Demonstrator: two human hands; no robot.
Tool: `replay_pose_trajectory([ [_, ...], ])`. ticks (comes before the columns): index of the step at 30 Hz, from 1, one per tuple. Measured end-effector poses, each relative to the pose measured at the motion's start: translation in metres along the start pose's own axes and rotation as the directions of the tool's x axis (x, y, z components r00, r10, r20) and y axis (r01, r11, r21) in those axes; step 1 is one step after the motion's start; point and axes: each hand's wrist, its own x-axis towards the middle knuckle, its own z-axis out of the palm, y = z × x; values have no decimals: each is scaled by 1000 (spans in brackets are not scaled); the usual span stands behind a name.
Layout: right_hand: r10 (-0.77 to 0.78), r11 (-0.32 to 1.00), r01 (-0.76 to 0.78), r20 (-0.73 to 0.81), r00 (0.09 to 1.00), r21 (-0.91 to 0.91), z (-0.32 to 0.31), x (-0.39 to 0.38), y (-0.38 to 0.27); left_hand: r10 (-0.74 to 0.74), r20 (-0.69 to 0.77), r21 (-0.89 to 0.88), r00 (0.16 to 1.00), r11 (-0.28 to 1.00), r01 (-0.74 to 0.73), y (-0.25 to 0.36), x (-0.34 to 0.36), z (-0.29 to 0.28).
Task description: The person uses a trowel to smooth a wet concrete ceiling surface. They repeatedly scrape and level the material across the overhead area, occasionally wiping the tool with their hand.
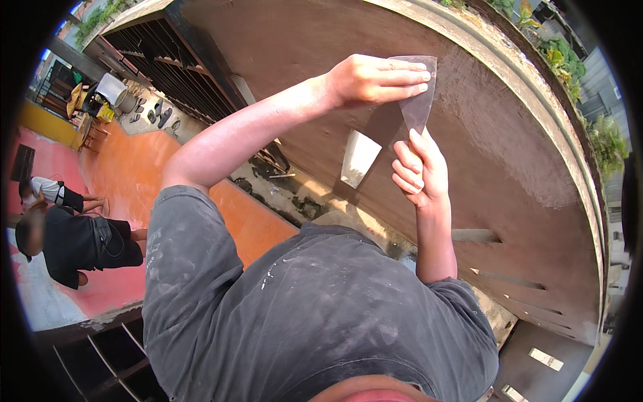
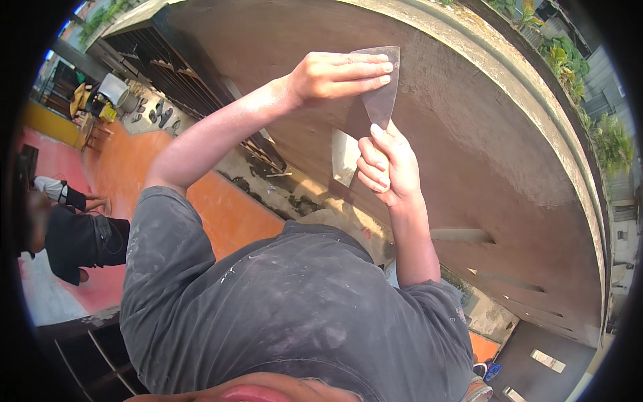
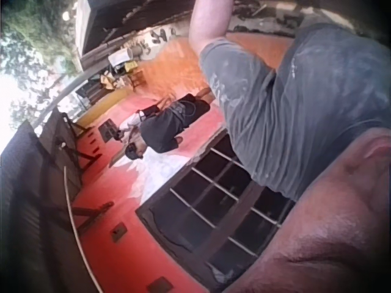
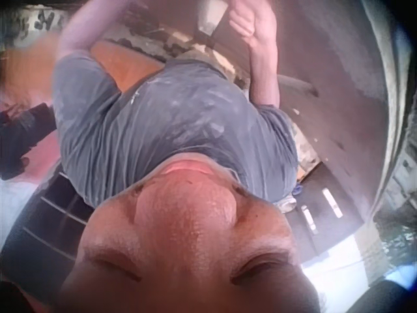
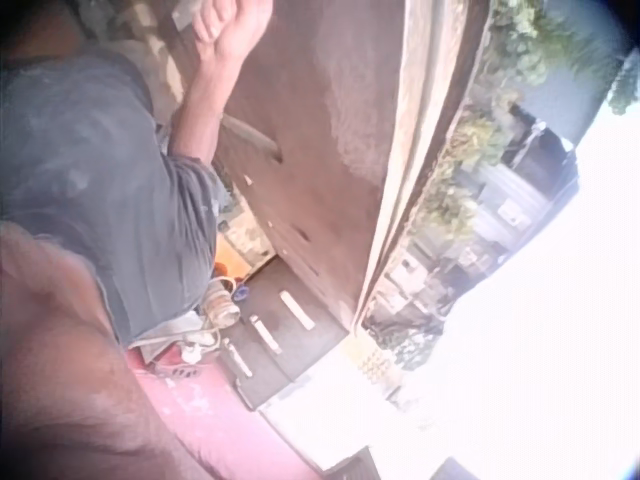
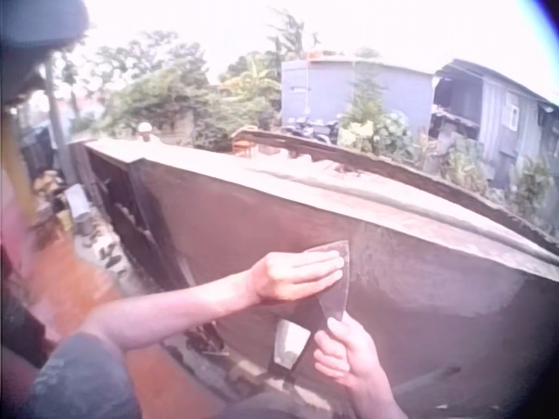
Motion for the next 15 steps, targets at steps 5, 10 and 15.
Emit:
replay_pose_trajectory([
  [5,-36,991,30,-40,999,-132,-16,-14,-8,1,82,132,997,991,-11,32,0,-7],
  [10,-143,966,117,-99,985,-229,-27,-50,3,-41,38,-114,998,992,45,101,-34,1],
  [15,-206,909,69,-300,931,-410,-46,-76,25,-217,180,-248,959,934,257,168,-66,17],
])
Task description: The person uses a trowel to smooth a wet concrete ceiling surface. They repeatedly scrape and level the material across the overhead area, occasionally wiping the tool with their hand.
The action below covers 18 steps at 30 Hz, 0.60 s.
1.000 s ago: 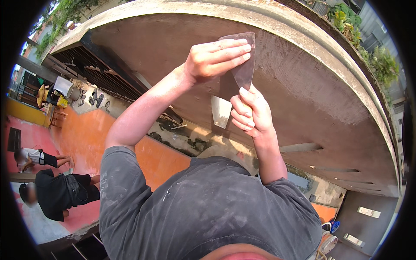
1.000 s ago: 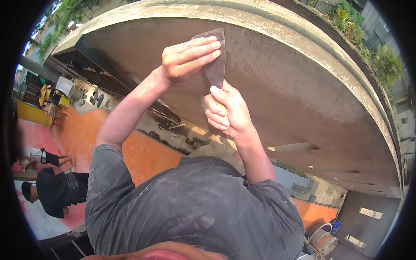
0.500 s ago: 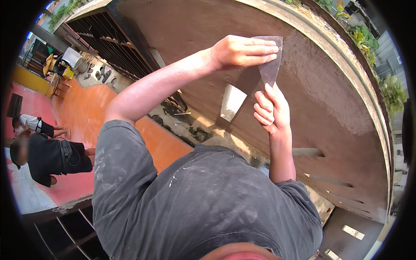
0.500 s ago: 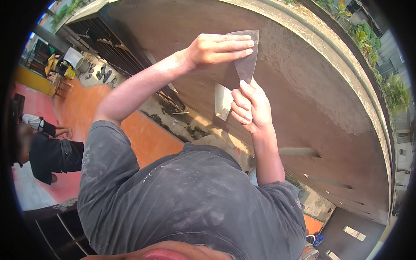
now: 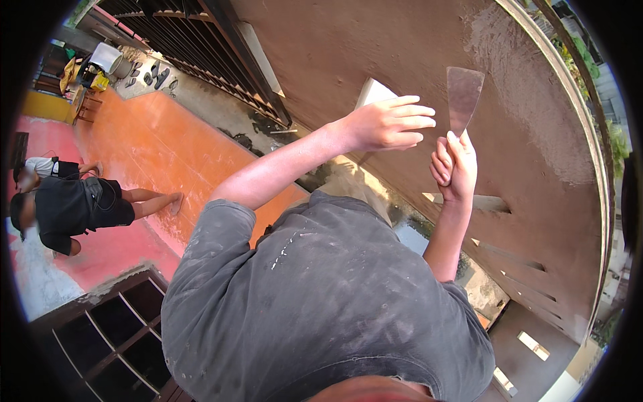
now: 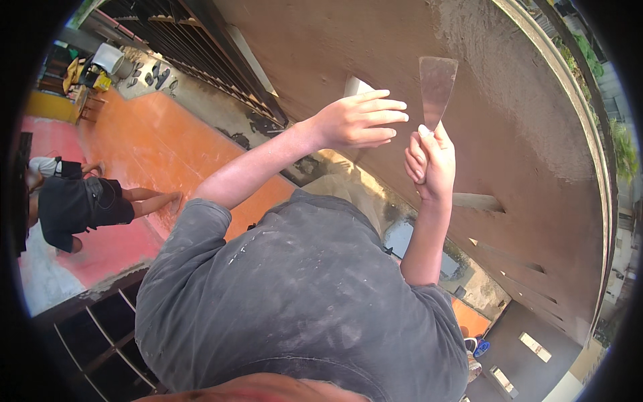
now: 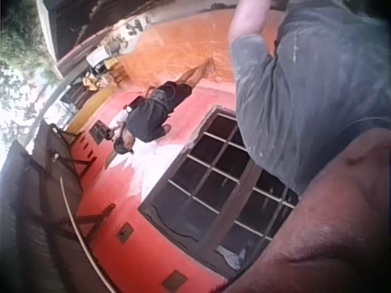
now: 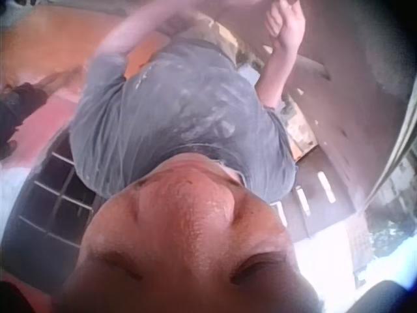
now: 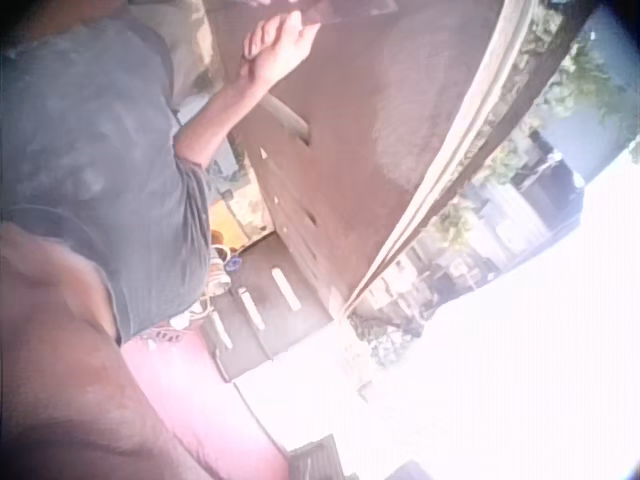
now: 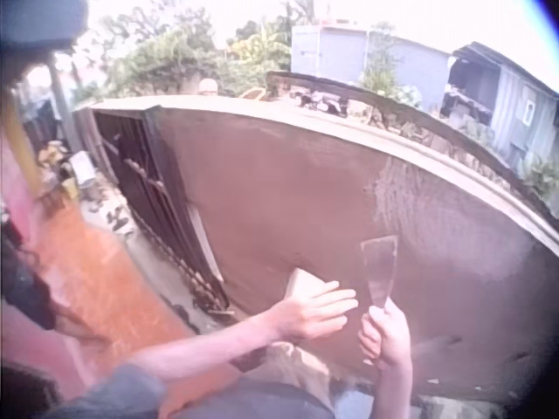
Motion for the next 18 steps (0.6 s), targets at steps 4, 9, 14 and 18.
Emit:
replay_pose_trajectory([
  [4,59,995,-65,-78,995,-79,-9,-19,12,-202,-10,-203,979,959,196,31,-10,12],
  [9,84,972,-100,-81,993,-211,-10,-35,21,-483,-5,-262,876,846,465,68,-11,21],
  [14,87,951,-88,-14,996,-296,-13,-47,38,-739,342,-833,580,47,551,105,-14,31],
  [18,64,840,-27,49,997,-542,-14,-62,57,-751,497,-847,434,-312,431,149,-15,35],
])
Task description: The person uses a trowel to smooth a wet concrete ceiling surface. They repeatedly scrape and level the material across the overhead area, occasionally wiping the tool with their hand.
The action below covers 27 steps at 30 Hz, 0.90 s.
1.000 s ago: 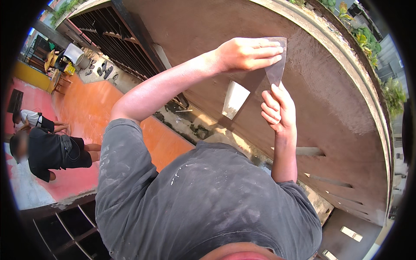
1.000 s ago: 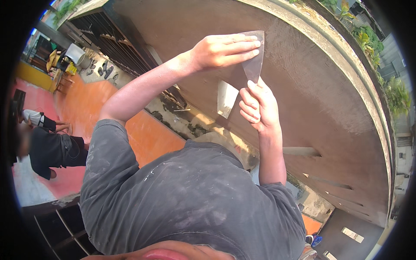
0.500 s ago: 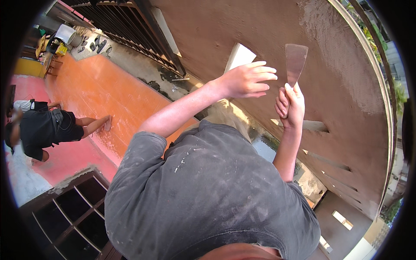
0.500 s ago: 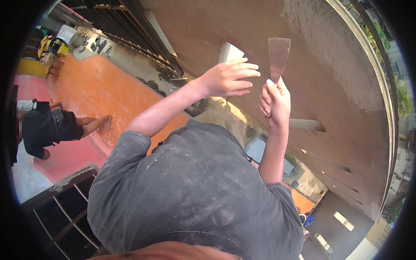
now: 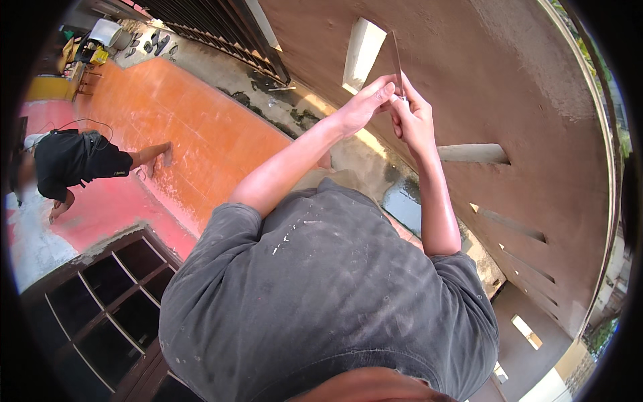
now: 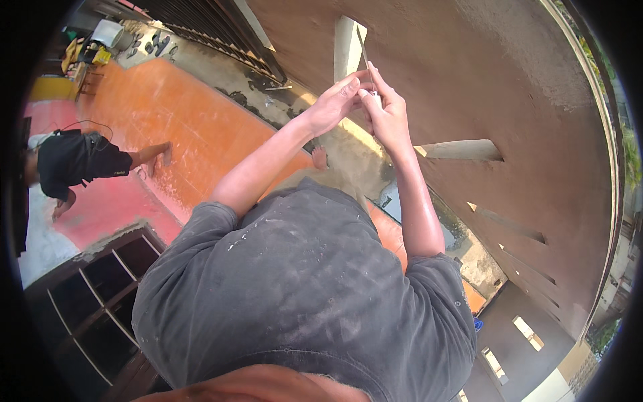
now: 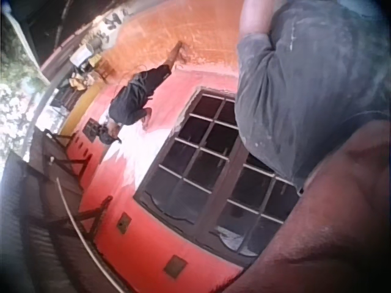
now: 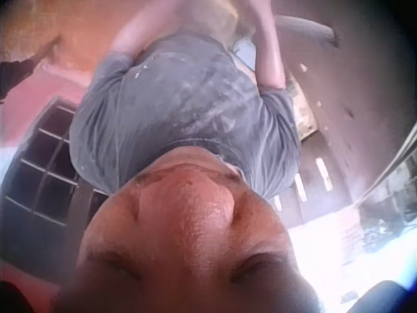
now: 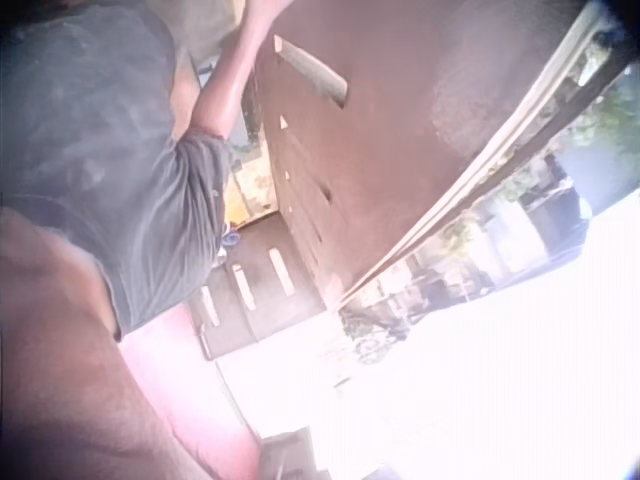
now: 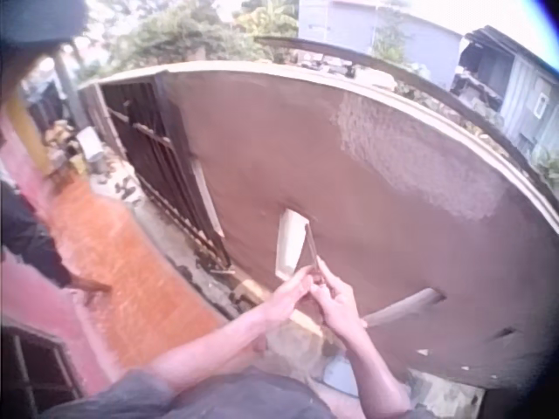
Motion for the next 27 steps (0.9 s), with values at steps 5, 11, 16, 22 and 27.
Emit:
replay_pose_trajectory([
  [5,-247,833,257,87,965,-489,5,-16,13,-22,-39,-86,999,996,19,-10,-11,25],
  [11,-301,309,309,216,929,-899,5,-14,0,-30,-74,-224,997,975,13,-6,3,30],
  [16,-461,241,373,233,856,-896,3,-2,2,-72,-8,-237,997,969,69,-7,23,11],
  [22,-352,252,257,159,922,-933,19,38,-9,-79,49,-139,996,987,85,19,46,-29],
  [27,-398,285,270,142,906,-920,39,77,-13,-99,59,-11,993,995,100,28,67,-86],
])
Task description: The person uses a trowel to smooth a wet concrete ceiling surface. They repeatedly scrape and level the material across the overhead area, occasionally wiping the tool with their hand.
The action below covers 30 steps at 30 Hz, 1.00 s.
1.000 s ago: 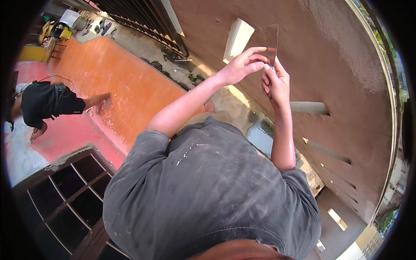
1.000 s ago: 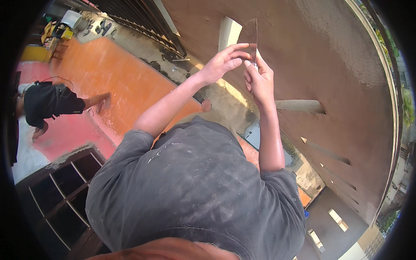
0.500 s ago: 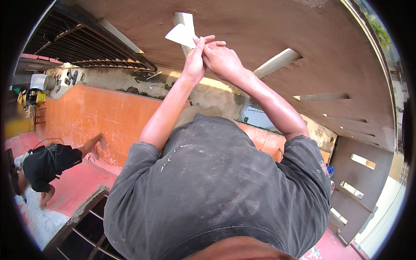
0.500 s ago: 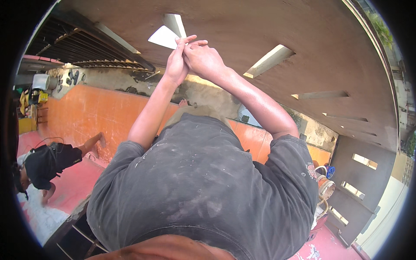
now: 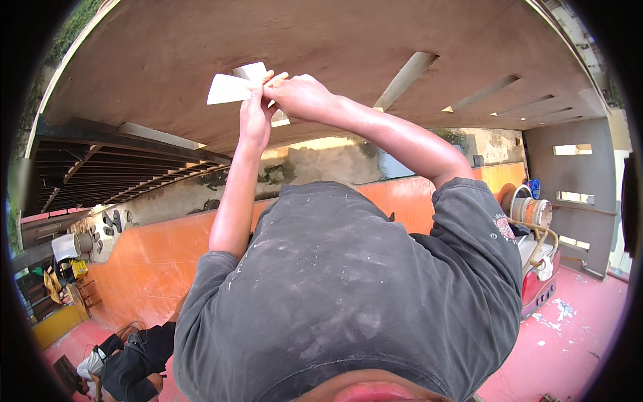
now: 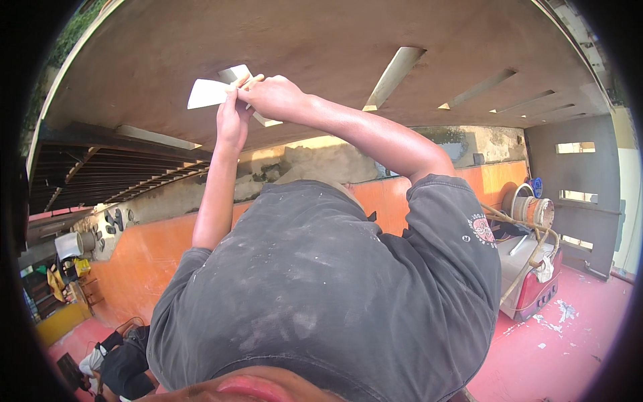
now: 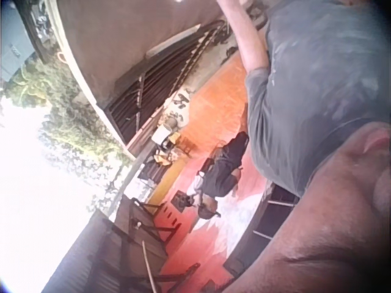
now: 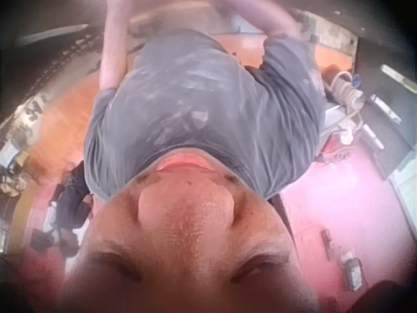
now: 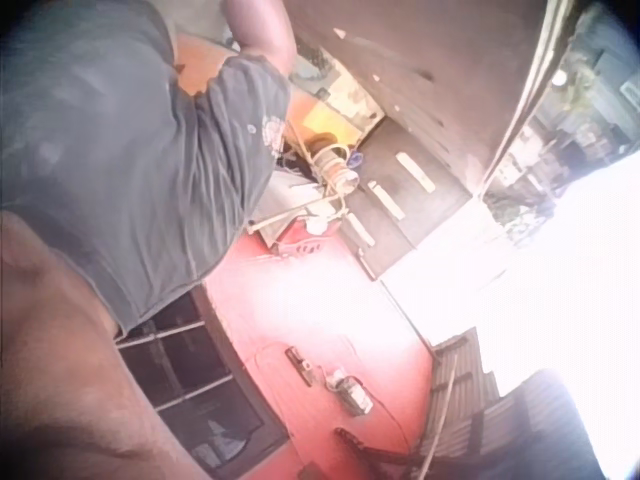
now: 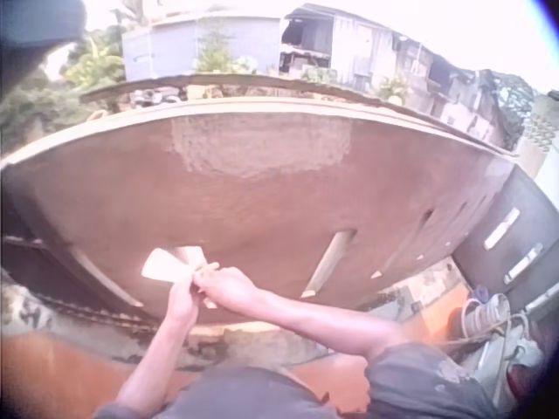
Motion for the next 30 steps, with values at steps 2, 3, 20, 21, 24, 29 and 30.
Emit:
replay_pose_trajectory([
  [2,51,997,-49,-18,999,65,11,15,-2,1,8,1,1000,1000,-1,6,5,-15],
  [3,59,995,-51,-94,994,86,19,19,-1,9,24,63,1000,998,-11,10,7,-18],
  [20,429,-6,-163,150,891,987,7,0,-29,76,475,-47,877,997,-61,39,51,-25],
  [21,414,-138,-136,182,892,981,5,-2,-31,60,475,-95,878,995,-17,38,53,-21],
  [24,505,-189,-22,116,855,982,9,2,-34,-22,401,-38,916,998,40,38,61,-5],
  [29,628,-48,-113,118,769,992,6,6,-24,39,282,-52,959,998,-25,39,72,8],
  [30,624,21,-113,75,778,993,1,7,-23,-38,280,-97,959,993,67,50,67,14],
])
